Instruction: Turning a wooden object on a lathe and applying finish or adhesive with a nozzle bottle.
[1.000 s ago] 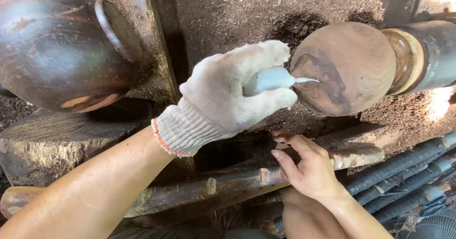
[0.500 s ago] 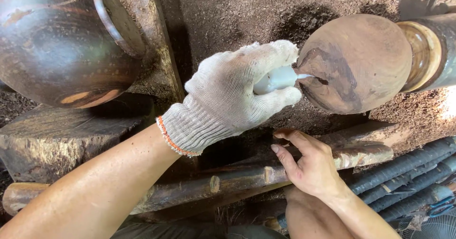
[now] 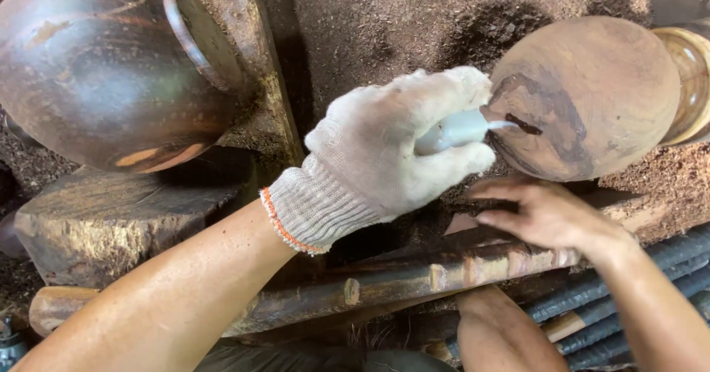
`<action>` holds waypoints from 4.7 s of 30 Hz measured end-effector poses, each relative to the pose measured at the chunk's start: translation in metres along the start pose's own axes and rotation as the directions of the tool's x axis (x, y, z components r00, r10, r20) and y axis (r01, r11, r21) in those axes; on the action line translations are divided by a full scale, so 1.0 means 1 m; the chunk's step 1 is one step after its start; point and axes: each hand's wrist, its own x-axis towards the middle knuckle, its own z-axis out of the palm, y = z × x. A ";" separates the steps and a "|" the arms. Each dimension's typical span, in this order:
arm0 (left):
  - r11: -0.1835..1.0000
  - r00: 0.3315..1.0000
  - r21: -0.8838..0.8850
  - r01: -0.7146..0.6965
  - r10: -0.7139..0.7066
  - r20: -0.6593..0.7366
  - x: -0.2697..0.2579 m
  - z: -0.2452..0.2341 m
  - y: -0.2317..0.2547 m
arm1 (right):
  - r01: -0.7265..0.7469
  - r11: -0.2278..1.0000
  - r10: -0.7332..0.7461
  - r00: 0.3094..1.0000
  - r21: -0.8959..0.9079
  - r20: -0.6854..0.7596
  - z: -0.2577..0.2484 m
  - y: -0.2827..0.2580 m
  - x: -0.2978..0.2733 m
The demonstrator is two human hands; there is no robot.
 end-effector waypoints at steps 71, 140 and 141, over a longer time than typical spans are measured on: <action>0.989 0.967 -0.148 -0.011 -0.027 -0.252 0.001 -0.023 -0.007 | -0.315 0.577 -0.524 0.564 -0.753 -0.638 -0.026 -0.064 -0.040; 0.993 0.997 0.096 0.071 -0.072 0.015 0.005 -0.002 0.014 | 0.499 0.846 -0.461 0.514 -0.185 -0.723 0.064 -0.078 -0.045; 0.991 0.999 0.124 0.046 -0.047 0.004 0.005 -0.002 0.012 | 0.500 0.845 -0.466 0.508 -0.192 -0.724 0.064 -0.079 -0.045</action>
